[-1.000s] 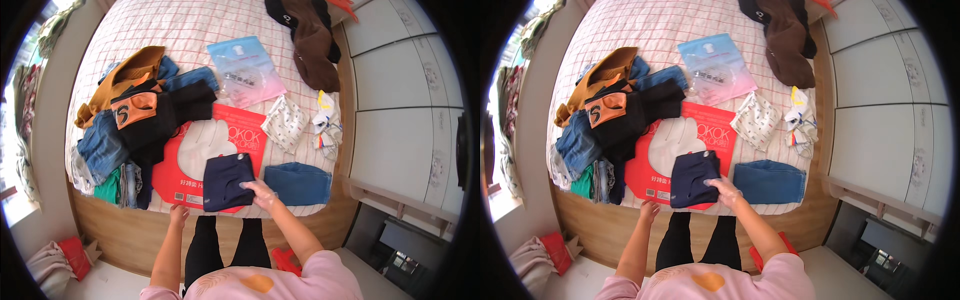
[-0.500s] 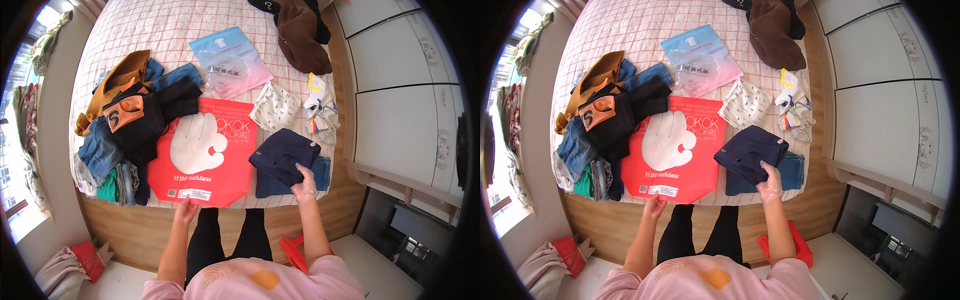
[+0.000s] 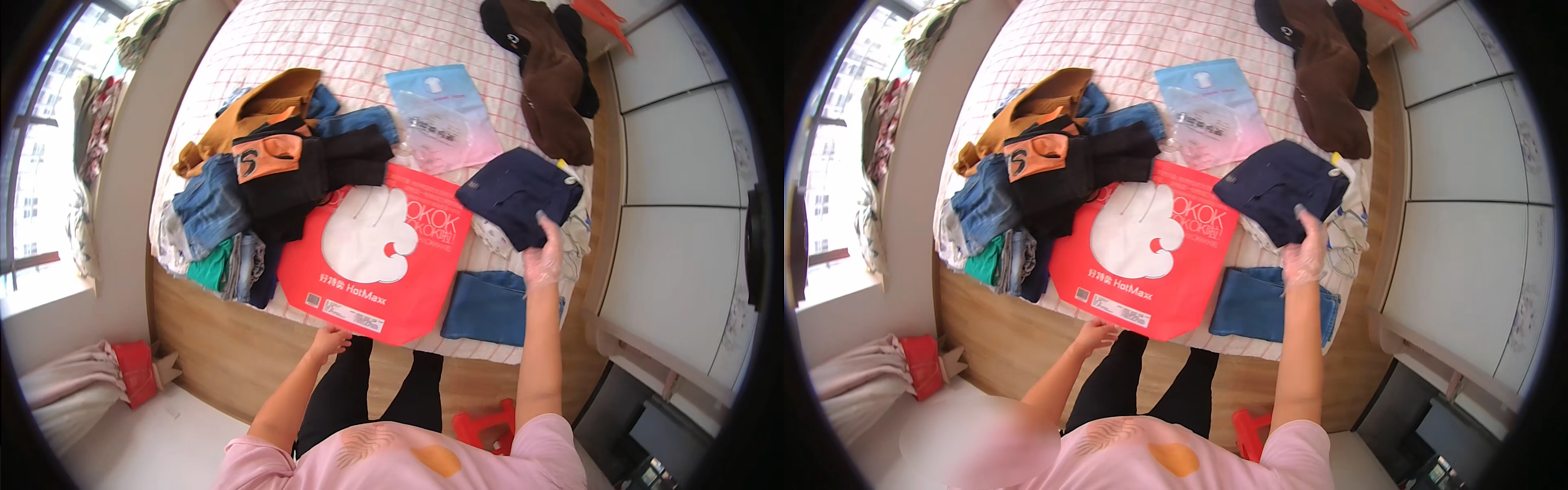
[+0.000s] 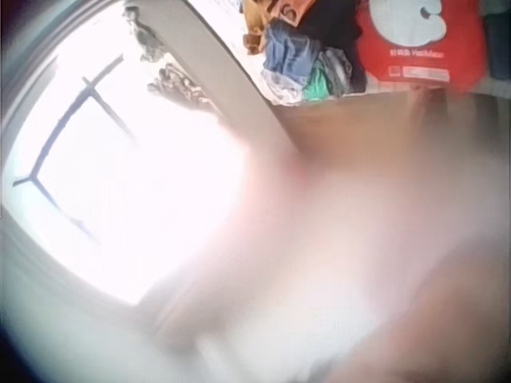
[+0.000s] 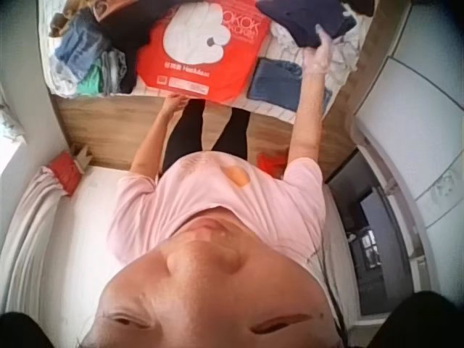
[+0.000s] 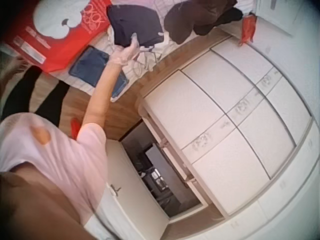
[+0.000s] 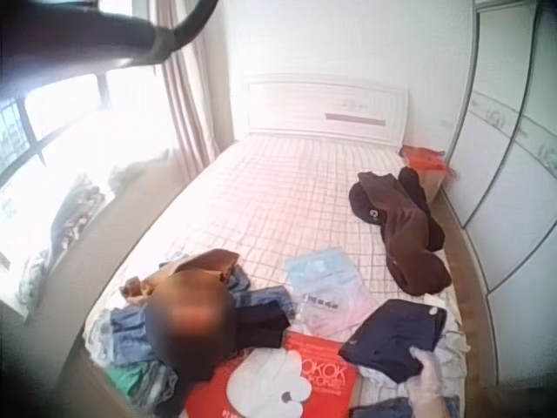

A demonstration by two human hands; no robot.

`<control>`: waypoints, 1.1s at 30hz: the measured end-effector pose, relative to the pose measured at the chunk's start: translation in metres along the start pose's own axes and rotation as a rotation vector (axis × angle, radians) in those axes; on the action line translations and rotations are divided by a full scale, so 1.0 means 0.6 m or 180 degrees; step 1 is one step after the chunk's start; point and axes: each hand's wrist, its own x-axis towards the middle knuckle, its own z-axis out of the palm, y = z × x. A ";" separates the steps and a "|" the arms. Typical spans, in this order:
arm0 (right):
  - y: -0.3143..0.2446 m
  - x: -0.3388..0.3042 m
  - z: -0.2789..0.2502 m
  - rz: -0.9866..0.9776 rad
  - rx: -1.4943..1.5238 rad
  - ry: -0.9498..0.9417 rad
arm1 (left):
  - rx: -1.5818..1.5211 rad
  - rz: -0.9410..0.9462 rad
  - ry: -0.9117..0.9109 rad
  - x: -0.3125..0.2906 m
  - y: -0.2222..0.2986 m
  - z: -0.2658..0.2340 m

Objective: The person folds various clothing items on a bed, including a black sweatshirt, denim shorts, a mustard sweater, and several pairs of pants. They stack the folded items and place some into a plastic bag before moving to a wardrobe.

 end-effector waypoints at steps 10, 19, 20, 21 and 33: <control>0.184 -0.074 -0.056 0.2325 -0.0669 -0.0502 | 0.0826 0.3209 0.3053 0.079 0.300 -0.169; 0.304 -0.335 -0.157 0.3193 -0.1110 0.0218 | 0.1388 0.1950 0.2749 0.080 0.489 -0.232; 0.307 -0.341 -0.154 0.3140 -0.1086 0.0194 | 0.0812 0.2196 0.2310 0.067 0.494 -0.217; 0.310 -0.344 -0.143 0.3107 -0.1063 0.0129 | 0.0283 0.2315 0.1793 0.062 0.498 -0.216; 0.360 -0.314 -0.005 0.2532 -0.0194 0.0107 | -0.1741 0.1369 -0.1848 -0.198 0.301 -0.055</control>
